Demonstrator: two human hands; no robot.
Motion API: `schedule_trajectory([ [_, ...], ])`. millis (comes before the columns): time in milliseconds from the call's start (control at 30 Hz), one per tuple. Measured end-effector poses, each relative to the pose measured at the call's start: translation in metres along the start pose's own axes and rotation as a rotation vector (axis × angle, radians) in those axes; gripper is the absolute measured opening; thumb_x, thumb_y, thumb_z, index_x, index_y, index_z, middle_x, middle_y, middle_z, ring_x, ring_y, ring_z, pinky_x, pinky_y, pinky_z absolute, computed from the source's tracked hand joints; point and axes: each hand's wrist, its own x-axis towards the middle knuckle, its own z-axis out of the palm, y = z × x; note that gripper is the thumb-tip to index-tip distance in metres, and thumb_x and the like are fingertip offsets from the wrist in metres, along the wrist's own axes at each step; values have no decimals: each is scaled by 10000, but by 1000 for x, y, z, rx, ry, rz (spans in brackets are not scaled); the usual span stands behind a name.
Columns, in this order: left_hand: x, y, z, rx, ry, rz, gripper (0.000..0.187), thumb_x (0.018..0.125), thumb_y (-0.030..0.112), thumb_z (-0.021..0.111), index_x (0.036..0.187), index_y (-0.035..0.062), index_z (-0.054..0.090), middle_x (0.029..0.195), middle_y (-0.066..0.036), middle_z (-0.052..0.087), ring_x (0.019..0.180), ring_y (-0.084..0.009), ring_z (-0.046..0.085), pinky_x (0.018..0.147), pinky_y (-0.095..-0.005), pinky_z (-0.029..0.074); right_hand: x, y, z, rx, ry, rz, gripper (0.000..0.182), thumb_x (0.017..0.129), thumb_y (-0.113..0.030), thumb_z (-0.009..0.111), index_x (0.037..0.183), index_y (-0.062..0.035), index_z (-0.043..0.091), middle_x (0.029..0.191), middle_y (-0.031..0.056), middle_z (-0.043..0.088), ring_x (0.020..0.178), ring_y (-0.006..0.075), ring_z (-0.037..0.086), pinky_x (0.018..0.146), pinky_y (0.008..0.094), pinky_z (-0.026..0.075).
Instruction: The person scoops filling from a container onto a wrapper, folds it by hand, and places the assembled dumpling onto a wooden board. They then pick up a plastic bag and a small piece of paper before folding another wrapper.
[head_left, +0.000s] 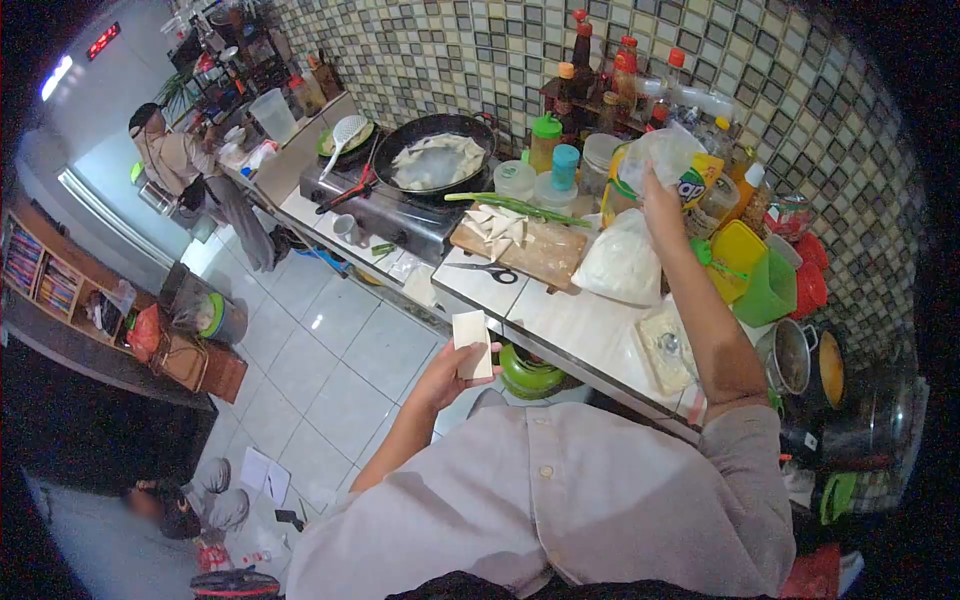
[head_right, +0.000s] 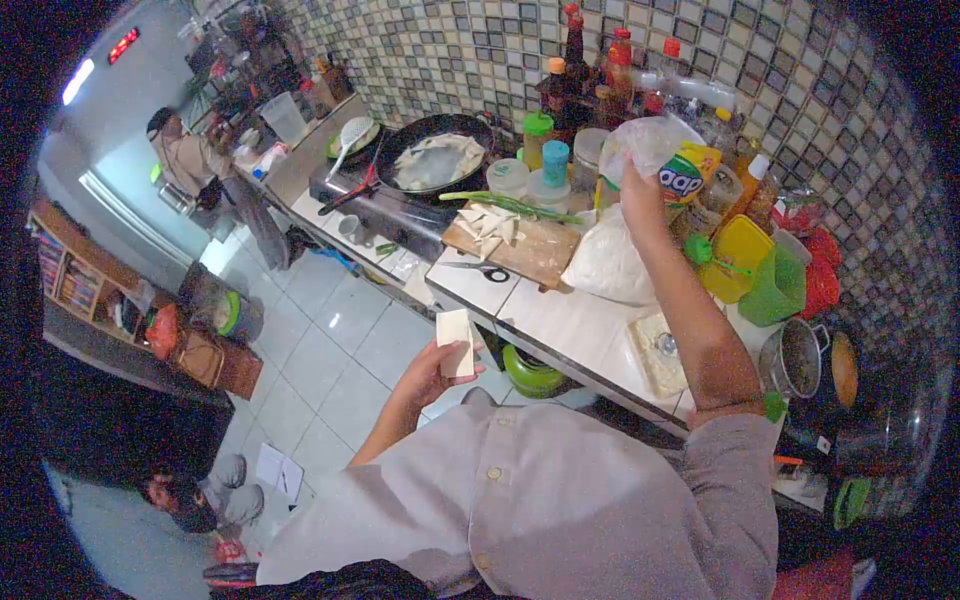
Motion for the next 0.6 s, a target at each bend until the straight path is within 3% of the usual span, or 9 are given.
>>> schedule_trajectory([
  [67, 4, 12, -8, 26, -4, 1, 535, 910, 257, 515, 1370, 101, 291, 1237, -148, 549, 972, -314, 627, 793, -383, 541, -7, -12, -1, -122, -81, -34, 484, 936, -337, 499, 1298, -20, 451, 1299, 128, 508, 1183, 247, 479, 980, 327, 357],
  [200, 9, 25, -24, 15, -56, 27, 532, 914, 265, 506, 1372, 105, 288, 1246, -151, 544, 977, -322, 624, 802, -389, 537, 23, 38, -16, -87, -73, 17, 486, 930, -333, 516, 1287, -9, 461, 1254, 112, 543, 1153, 247, 502, 979, 322, 360],
  [300, 9, 35, -33, 10, -79, 15, 526, 917, 257, 499, 1372, 105, 286, 1252, -154, 540, 981, -326, 623, 799, -394, 539, 35, 52, -32, 88, 44, 48, 459, 910, -341, 551, 1241, -26, 501, 1142, 90, 601, 1042, 231, 561, 867, 326, 436],
  [367, 8, 39, -39, 4, -99, 9, 522, 921, 254, 491, 1372, 93, 283, 1255, -156, 538, 979, -324, 625, 798, -394, 543, 42, 52, -42, 361, 11, 223, 418, 881, -340, 596, 1185, -60, 532, 1048, 66, 619, 906, 190, 588, 710, 313, 471],
  [467, 5, 48, -48, 5, -103, -14, 476, 923, 219, 485, 1348, 79, 323, 1214, -131, 568, 951, -280, 642, 778, -348, 558, 19, 18, -27, 461, -66, 180, 396, 853, -328, 634, 1147, -80, 540, 1016, 49, 608, 824, 149, 574, 600, 293, 449],
  [600, 11, 53, -62, 13, -108, -29, 493, 924, 227, 485, 1360, 78, 311, 1238, -135, 553, 953, -285, 641, 790, -352, 552, 56, 67, -47, 483, 38, 221, 415, 840, -305, 642, 1162, -66, 536, 1087, 68, 598, 889, 185, 585, 683, 322, 477],
])
